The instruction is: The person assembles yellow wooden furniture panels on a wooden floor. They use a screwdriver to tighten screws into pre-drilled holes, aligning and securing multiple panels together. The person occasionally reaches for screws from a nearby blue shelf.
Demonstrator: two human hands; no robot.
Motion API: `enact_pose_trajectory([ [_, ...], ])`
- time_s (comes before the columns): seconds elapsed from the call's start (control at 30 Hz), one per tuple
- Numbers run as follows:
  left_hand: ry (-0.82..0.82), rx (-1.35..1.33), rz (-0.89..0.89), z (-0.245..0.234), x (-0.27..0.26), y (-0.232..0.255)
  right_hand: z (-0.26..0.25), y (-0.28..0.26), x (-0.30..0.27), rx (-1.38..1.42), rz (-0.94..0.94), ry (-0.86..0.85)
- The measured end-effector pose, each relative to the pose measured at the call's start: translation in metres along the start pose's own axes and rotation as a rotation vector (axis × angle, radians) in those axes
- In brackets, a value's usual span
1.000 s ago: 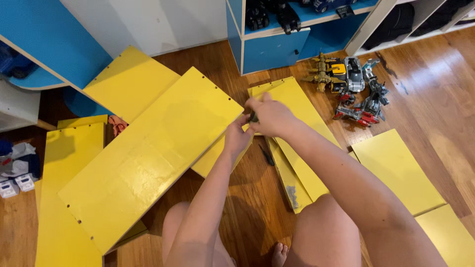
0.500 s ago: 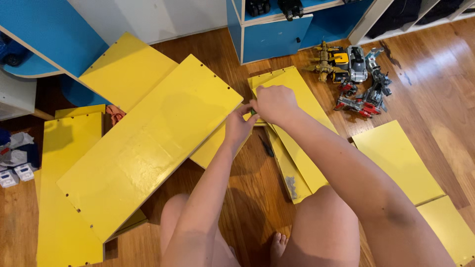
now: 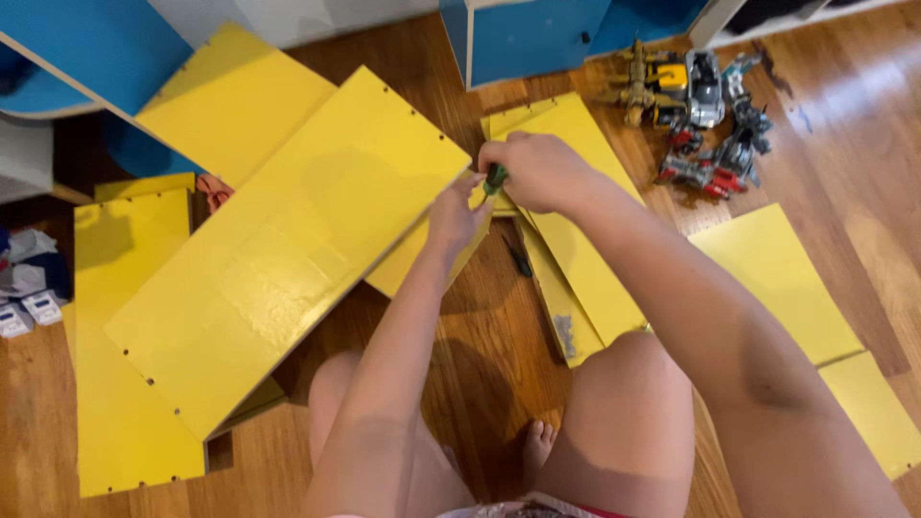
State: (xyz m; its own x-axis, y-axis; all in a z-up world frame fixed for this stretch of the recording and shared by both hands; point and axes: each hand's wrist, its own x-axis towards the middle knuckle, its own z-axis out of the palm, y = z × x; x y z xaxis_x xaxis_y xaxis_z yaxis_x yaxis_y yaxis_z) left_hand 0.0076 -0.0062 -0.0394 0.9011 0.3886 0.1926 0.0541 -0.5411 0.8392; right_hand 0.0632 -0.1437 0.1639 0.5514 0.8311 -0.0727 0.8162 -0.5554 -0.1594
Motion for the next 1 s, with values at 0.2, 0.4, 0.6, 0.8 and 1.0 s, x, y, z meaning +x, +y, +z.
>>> enact_pose_trajectory([
  [0.2, -0.034, 0.218, 0.075, 0.022, -0.006, -0.042, 0.003, 0.023, -0.025, 0.11, -0.075, 0.193],
  [0.4, -0.139, 0.323, 0.041, 0.023, -0.005, -0.037, -0.005, 0.041, -0.067, 0.281, 0.016, 0.308],
  [0.6, -0.311, 0.756, 0.274, 0.02, 0.006, -0.028, 0.012, 0.042, -0.09, 0.476, 0.264, 0.272],
  [0.8, -0.344, 0.803, 0.118, 0.021, 0.015, -0.024, 0.042, 0.046, -0.101, 0.643, 0.438, 0.258],
  [1.0, -0.108, 0.514, -0.229, 0.026, 0.011, -0.014, 0.099, 0.065, -0.096, 0.693, 0.554, 0.414],
])
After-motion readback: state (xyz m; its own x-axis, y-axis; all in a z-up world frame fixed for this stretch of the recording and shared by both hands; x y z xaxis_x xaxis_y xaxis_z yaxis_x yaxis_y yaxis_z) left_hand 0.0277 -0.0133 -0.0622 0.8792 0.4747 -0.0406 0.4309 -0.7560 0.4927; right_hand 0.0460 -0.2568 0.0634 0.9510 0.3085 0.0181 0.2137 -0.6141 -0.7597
